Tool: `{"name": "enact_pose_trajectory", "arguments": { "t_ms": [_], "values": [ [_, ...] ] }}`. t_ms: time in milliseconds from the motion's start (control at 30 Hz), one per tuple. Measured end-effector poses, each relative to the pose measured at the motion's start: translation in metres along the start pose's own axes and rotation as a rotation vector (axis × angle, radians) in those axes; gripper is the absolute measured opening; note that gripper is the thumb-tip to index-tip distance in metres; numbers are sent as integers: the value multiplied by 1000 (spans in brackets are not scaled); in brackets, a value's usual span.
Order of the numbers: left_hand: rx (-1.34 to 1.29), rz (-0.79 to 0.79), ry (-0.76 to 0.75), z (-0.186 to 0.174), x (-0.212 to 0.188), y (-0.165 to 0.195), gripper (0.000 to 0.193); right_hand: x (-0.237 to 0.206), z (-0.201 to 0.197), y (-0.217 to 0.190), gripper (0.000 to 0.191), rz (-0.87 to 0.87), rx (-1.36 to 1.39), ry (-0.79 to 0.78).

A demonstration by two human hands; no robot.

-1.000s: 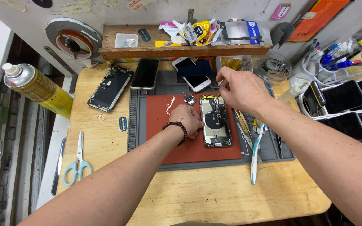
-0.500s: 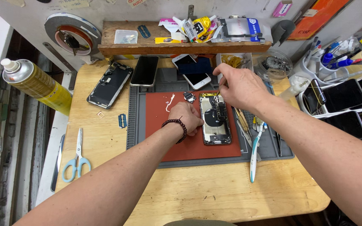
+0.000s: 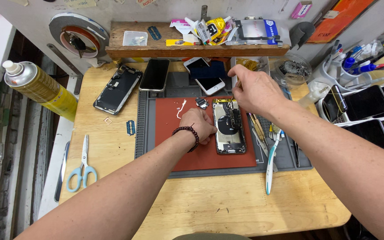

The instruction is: The person uses a screwdriver to remove screws from a disassembled smartphone and then uses tweezers to detach and reposition internal components. The person handles the phone chassis, screws, and small connectors while working on a red mat.

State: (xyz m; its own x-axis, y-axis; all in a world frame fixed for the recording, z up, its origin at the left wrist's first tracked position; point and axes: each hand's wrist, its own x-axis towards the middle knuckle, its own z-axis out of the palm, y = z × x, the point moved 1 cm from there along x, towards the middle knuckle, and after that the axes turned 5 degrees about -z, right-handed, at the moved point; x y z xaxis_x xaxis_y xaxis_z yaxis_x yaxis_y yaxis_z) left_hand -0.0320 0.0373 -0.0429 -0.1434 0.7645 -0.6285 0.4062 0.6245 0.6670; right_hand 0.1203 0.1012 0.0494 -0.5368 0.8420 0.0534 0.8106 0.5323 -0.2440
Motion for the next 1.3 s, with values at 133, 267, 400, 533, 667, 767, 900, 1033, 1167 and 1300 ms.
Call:
{"name": "enact_pose_trajectory", "arguments": {
  "t_ms": [133, 267, 400, 533, 667, 767, 900, 1033, 1167, 1300],
  "values": [
    [13, 16, 4, 0, -1, 0, 17, 2, 4, 1, 40, 61, -2, -16],
    [-7, -5, -3, 0, -3, 0, 16, 0, 8, 0, 40, 53, 83, -3],
    [5, -1, -5, -1, -4, 2, 17, 0, 10, 2, 35, 49, 167, 17],
    [20, 12, -2, -2, -6, 2, 17, 3, 13, 4, 36, 68, 158, 15],
    [13, 2, -11, -1, -5, 1, 17, 0, 8, 21, 40, 149, 335, 65],
    [23, 14, -3, -2, -4, -1, 17, -9, 6, 43, 43, 345, 507, 86],
    [-15, 67, -15, -5, -3, -5, 17, -29, 18, 68, 37, 466, 625, 13],
    [-21, 118, 68, -4, 1, -5, 15, -41, 42, 74, 38, 631, 813, -104],
    [-453, 29, -187, 5, 18, 10, 12, -44, 58, 64, 45, 709, 990, -221],
    [-583, -24, -326, 13, 35, 24, 6, -46, 63, 53, 52, 726, 1028, -241]
  ]
}}
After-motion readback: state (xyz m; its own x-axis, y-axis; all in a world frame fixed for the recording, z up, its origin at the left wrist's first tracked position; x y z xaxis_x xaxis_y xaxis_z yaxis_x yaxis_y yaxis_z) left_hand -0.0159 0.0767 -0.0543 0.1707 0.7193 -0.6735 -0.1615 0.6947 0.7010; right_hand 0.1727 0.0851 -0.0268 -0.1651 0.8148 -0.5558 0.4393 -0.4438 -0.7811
